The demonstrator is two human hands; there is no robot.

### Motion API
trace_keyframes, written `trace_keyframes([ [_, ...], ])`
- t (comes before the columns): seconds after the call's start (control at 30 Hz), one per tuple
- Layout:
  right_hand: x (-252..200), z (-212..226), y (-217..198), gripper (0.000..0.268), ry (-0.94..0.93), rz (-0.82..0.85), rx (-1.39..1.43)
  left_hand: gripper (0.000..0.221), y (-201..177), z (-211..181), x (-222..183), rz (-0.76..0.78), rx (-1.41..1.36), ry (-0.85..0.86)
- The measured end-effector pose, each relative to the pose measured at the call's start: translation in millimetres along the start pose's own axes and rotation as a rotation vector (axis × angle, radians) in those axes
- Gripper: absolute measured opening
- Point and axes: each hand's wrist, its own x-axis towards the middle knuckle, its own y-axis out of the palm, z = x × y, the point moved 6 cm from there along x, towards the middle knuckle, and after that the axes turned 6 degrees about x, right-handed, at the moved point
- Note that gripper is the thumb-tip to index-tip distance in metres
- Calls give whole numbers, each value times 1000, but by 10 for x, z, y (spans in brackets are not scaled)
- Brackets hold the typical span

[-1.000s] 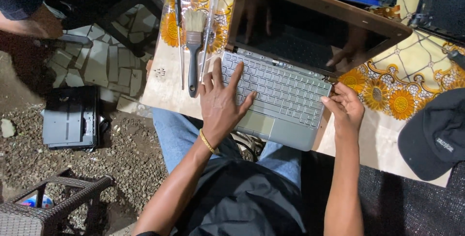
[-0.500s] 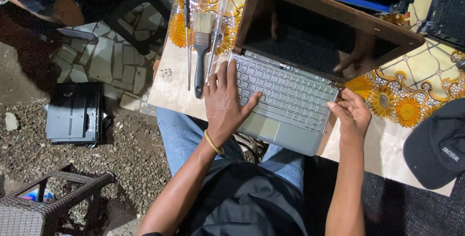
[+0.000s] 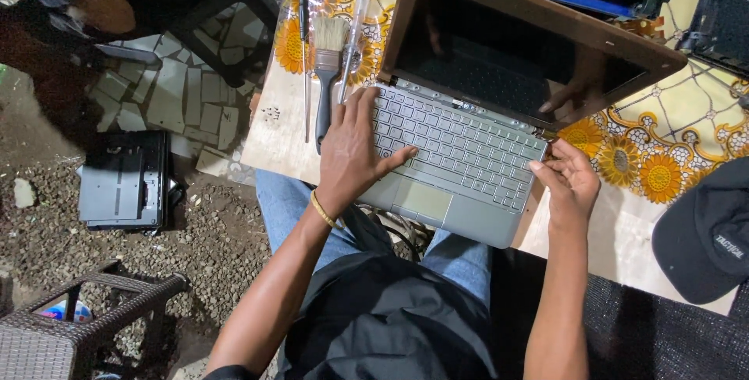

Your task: The person is carefully prying and removing the keyboard from a laptop using a small tool.

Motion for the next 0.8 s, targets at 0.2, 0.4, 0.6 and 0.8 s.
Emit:
trace_keyframes([
  [0.2,-20,42,23,69,7,-18,-4,115,34,-22,-244,-13,-56,-1],
  [0.4,20,43,53,50,69,-106,-63,87,15,-65,-423,-56,-35,8],
  [0.6,116,18,60,44,119,-171,-127,80,63,-32,-441,-103,29,23],
  [0.8,217,69,28,45,250,-164,-113,80,50,-57,-440,-117,42,47],
])
